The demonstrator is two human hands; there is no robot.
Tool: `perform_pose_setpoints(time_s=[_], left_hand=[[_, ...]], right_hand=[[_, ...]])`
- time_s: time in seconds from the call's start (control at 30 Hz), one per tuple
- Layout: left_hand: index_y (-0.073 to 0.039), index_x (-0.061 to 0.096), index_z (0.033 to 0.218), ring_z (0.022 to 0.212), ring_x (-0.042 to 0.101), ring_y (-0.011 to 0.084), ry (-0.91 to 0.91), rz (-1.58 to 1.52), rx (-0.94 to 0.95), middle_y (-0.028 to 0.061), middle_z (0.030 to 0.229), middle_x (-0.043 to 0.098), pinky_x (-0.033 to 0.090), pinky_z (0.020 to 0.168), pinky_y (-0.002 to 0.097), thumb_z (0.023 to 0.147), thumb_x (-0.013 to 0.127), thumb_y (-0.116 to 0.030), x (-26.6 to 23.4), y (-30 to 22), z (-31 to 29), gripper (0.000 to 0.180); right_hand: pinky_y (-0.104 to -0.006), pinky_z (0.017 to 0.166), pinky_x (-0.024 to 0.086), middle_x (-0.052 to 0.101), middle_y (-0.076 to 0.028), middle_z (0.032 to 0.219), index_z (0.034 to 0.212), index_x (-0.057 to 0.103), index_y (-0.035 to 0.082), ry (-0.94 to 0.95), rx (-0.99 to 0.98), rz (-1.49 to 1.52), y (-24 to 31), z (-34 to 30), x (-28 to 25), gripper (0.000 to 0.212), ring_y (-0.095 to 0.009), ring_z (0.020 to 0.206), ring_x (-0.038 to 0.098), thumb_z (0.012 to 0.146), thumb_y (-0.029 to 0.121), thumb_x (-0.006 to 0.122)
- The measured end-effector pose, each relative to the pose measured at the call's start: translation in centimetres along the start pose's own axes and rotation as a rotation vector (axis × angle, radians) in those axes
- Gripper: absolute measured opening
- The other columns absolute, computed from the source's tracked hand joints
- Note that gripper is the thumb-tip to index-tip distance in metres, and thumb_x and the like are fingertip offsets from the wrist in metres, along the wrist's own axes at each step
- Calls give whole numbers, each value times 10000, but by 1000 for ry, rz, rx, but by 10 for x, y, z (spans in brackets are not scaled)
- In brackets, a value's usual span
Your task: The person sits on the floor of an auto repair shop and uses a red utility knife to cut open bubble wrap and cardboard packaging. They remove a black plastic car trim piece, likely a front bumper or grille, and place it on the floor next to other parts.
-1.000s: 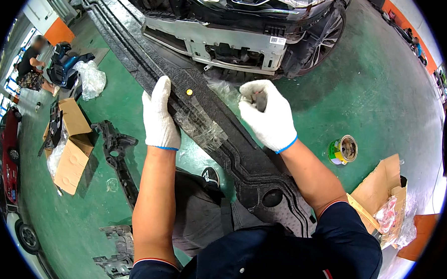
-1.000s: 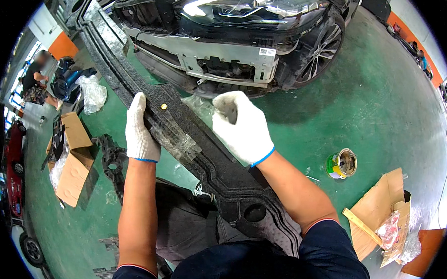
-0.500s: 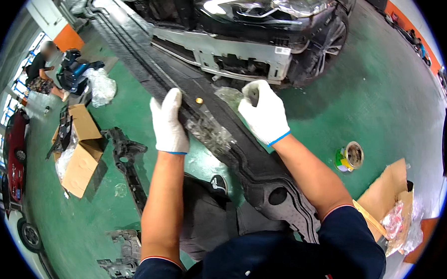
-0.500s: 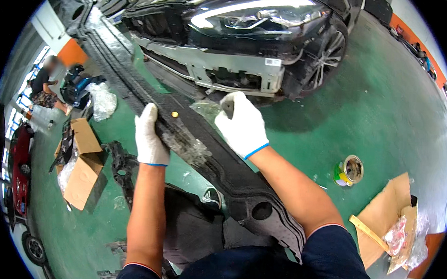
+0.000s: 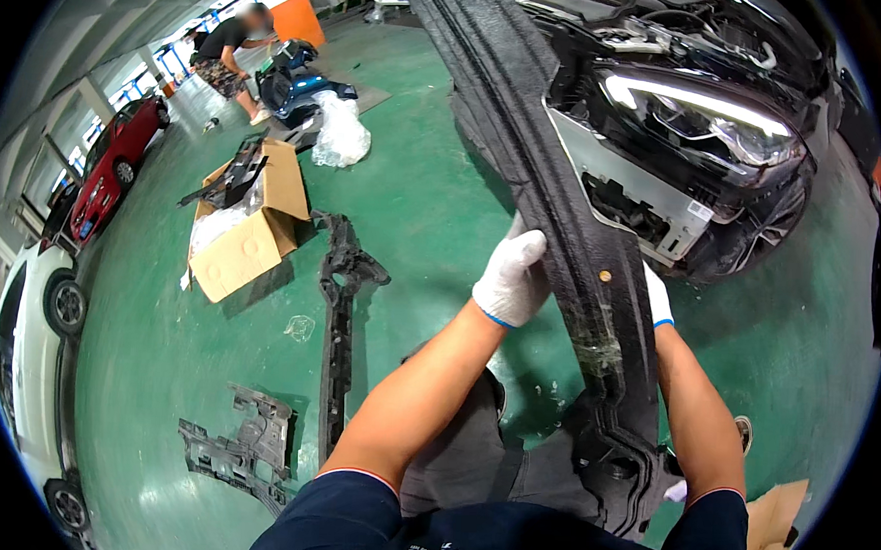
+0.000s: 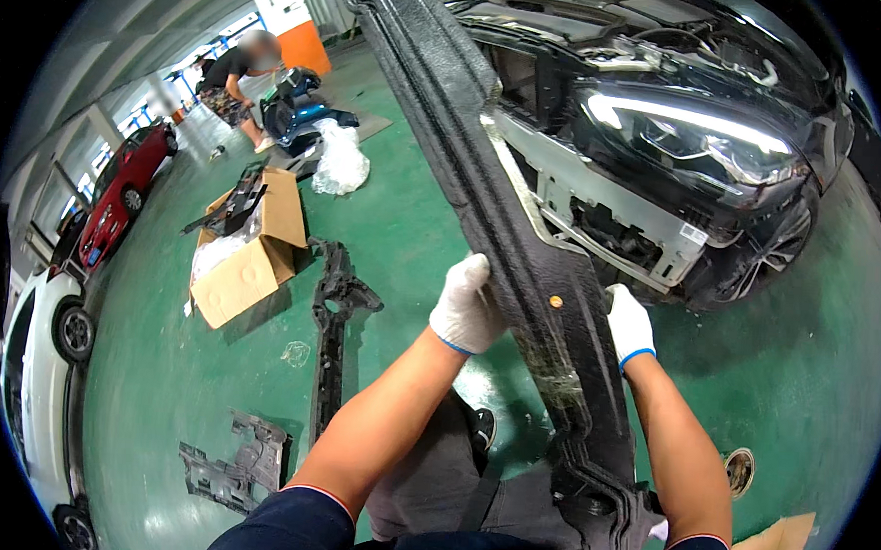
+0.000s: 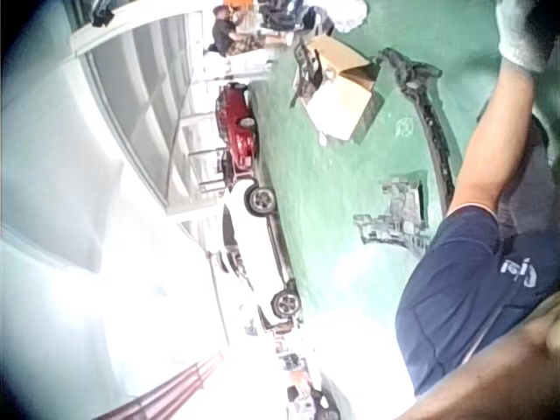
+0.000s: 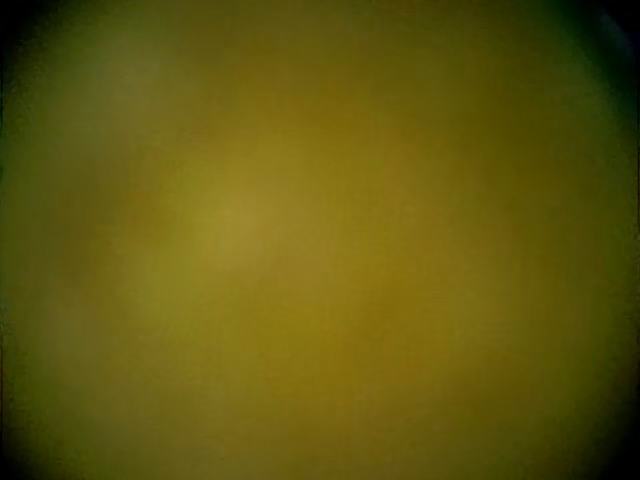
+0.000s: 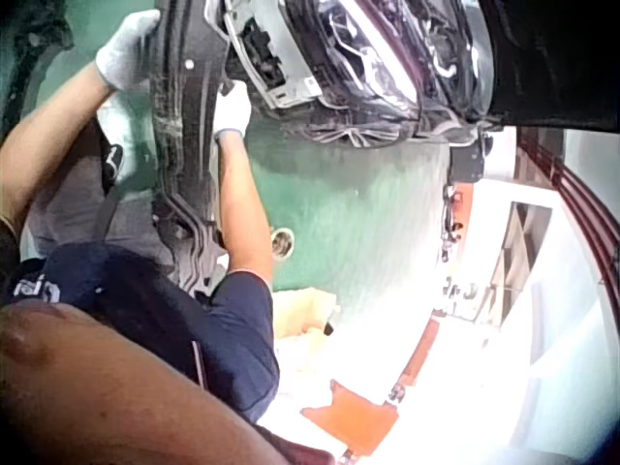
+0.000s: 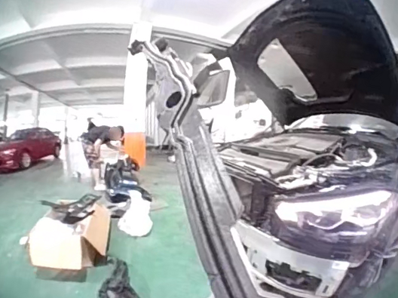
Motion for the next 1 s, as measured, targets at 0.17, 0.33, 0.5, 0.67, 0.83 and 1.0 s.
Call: perform_pose_setpoints(time_s=[0.17, 0.33, 0.5, 0.67, 0.83, 1.0], left_hand=[[-29, 619, 1392, 1214, 687, 329, 121, -41, -91, 140, 1318, 718, 529, 1080, 495, 814, 847, -456, 11, 9, 2, 755], [-33, 580, 1449, 1222, 686, 370, 165, -85, -151, 181, 1320, 715, 517, 1096, 522, 749, 868, -496, 10, 10, 3, 887], [-132, 213, 1694, 1356, 580, 447, 445, -181, -98, 232, 1440, 584, 448, 1170, 609, 662, 872, -713, 42, 0, 11, 1355], [-159, 293, 1678, 1446, 500, 462, 361, -154, -184, 271, 1547, 506, 382, 1232, 613, 730, 854, -644, 51, -11, 6, 1204], [-113, 342, 1656, 1466, 499, 343, 365, 80, -397, 160, 1638, 458, 404, 1214, 528, 938, 693, -595, 0, 2, -1, 934], [-91, 377, 1639, 1476, 468, 293, 221, 421, -342, 124, 1585, 518, 343, 1253, 488, 969, 294, -868, 14, 23, -8, 1029]], right_hand=[[-471, 933, 562, 740, -259, 1122, 1221, 672, 29, 382, 308, 751, -39, -16, 40, 428, -416, 1072, 716, 912, 320, 722], [-466, 930, 567, 746, -240, 1126, 1226, 676, 35, 550, 450, 1012, -51, -28, 71, 408, -399, 1061, 720, 931, 315, 712], [-461, 927, 572, 752, -221, 1130, 1232, 681, 40, 610, 486, 1095, -51, -23, 91, 389, -382, 1051, 724, 951, 309, 702], [-456, 924, 577, 758, -202, 1134, 1237, 686, 46, 647, 514, 1117, -51, -19, 103, 371, -365, 1040, 729, 971, 304, 693], [-451, 921, 582, 765, -183, 1138, 1243, 691, 51, 697, 540, 1161, -46, -18, 123, 353, -348, 1029, 733, 991, 298, 683], [-446, 917, 587, 771, -164, 1142, 1249, 696, 57, 712, 527, 1207, -44, -12, 126, 336, -331, 1019, 737, 1010, 293, 673]])
Point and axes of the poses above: each hand's wrist, its own z-axis towards the middle knuckle, its own x-axis out of the palm, y = z × x, the point moved 3 cm from there along z, towards the middle knuckle
